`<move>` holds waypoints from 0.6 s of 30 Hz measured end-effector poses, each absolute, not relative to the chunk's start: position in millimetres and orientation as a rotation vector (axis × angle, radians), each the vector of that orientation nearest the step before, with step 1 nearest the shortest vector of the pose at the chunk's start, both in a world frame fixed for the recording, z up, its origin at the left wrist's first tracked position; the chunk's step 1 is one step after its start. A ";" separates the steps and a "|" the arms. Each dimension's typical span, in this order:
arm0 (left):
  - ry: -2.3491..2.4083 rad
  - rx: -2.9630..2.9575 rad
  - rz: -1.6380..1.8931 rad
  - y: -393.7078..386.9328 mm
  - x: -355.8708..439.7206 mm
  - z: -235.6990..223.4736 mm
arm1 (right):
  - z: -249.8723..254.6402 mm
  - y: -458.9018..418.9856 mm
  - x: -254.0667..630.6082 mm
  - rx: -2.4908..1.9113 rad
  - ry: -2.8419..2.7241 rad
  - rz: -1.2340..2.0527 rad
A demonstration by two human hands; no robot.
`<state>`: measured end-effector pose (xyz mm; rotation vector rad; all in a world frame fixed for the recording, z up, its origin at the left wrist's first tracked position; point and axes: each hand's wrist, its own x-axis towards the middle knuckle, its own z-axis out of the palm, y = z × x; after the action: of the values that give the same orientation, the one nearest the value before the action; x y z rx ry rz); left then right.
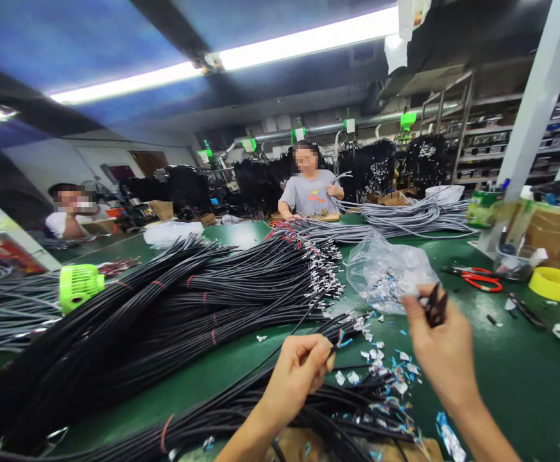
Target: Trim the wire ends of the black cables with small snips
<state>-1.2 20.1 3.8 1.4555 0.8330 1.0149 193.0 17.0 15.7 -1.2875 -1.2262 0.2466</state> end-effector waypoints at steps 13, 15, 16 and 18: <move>0.876 1.515 1.024 16.7 2.9 0.7 | 6.4 13.3 173.7 -1.230 -1.657 -0.015; 0.868 1.505 1.032 16.6 1.8 2.1 | 10.0 16.8 187.4 -1.390 -1.436 -0.110; 0.866 1.499 1.038 16.8 1.2 2.7 | 12.2 17.1 191.6 -1.434 -1.373 -0.082; 0.866 1.489 1.051 17.6 0.6 3.4 | 15.4 14.8 191.9 -1.389 -1.417 0.050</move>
<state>0.6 17.6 3.4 1.4892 0.8659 1.0506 191.9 14.8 15.4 -1.3888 -1.4174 0.0503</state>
